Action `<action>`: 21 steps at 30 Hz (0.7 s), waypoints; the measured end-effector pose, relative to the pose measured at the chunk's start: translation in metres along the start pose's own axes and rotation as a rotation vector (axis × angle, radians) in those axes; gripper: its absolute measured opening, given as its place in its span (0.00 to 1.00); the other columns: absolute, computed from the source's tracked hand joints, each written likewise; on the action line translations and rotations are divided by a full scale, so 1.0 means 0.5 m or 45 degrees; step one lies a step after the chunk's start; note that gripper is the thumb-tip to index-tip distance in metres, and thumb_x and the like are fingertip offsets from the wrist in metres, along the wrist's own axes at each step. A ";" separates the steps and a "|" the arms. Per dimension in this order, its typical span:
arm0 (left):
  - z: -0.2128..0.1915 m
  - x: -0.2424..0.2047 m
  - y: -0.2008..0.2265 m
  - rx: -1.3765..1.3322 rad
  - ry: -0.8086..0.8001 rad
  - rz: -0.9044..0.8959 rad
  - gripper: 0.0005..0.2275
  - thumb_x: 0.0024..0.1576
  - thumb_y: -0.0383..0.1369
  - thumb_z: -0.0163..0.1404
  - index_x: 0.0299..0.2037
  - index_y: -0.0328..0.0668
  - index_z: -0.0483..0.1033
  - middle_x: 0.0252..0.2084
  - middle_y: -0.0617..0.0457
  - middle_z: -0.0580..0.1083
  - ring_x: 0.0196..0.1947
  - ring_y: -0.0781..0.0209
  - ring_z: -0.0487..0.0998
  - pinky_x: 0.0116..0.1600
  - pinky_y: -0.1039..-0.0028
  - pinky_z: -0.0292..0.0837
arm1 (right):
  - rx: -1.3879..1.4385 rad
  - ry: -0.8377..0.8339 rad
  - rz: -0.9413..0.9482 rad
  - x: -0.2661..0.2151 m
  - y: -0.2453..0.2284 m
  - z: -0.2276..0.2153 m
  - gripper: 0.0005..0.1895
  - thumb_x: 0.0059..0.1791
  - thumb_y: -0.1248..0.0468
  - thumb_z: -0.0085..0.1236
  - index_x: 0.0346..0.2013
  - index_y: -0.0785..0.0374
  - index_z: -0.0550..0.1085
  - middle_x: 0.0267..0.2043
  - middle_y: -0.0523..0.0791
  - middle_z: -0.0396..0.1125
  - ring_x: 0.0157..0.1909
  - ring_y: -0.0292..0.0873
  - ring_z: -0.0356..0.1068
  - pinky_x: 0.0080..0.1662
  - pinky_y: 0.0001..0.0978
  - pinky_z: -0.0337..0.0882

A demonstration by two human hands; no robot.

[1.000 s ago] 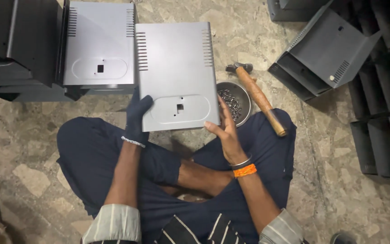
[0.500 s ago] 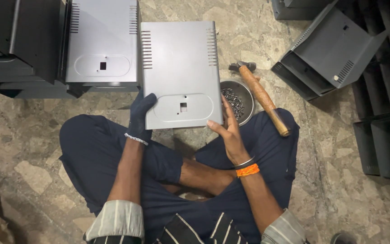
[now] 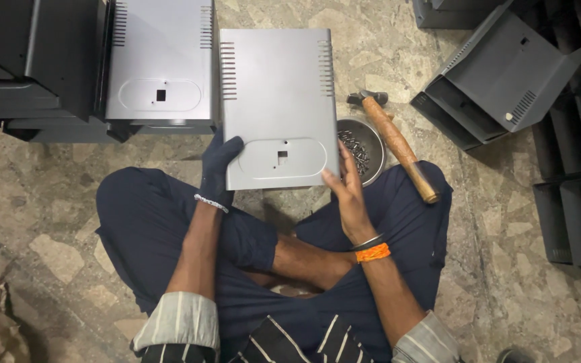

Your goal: The person sits on the floor and hammers rivets from a metal bowl into sheet-metal enclosure panels. They place a panel on a small metal block, position rivets, hammer them in, then set the finished panel onto a stack and pick up the next panel, repeating the cycle.

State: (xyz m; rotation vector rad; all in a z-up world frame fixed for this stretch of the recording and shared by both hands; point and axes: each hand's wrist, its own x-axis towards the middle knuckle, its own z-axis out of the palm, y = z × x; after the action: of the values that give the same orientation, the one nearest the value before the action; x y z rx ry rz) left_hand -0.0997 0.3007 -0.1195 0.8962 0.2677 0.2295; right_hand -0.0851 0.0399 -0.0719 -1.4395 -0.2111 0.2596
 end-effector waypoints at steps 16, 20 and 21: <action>0.002 0.009 0.007 -0.028 0.019 0.006 0.29 0.55 0.33 0.54 0.68 0.29 0.65 0.58 0.45 0.74 0.56 0.56 0.75 0.62 0.69 0.69 | -0.068 0.056 -0.021 0.023 0.000 0.017 0.36 0.54 0.59 0.52 0.74 0.66 0.54 0.74 0.50 0.53 0.75 0.44 0.53 0.72 0.37 0.52; -0.060 0.031 -0.053 0.085 -0.012 0.089 0.25 0.57 0.33 0.53 0.65 0.28 0.68 0.58 0.46 0.74 0.56 0.57 0.75 0.62 0.70 0.70 | -0.019 0.048 -0.022 0.022 0.012 0.007 0.36 0.53 0.61 0.53 0.74 0.66 0.54 0.72 0.50 0.56 0.71 0.43 0.57 0.70 0.36 0.57; -0.094 0.047 -0.083 0.186 -0.039 0.160 0.23 0.59 0.33 0.52 0.63 0.25 0.70 0.58 0.46 0.75 0.56 0.57 0.76 0.63 0.70 0.70 | -0.012 0.052 -0.023 0.023 0.014 0.005 0.36 0.52 0.61 0.54 0.73 0.66 0.55 0.70 0.49 0.57 0.69 0.43 0.58 0.68 0.37 0.59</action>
State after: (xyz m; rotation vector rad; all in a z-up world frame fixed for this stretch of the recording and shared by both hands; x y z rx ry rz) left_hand -0.0893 0.3174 -0.1832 1.0616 0.2018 0.3150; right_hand -0.0752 0.0466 -0.0785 -1.4500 -0.1918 0.2142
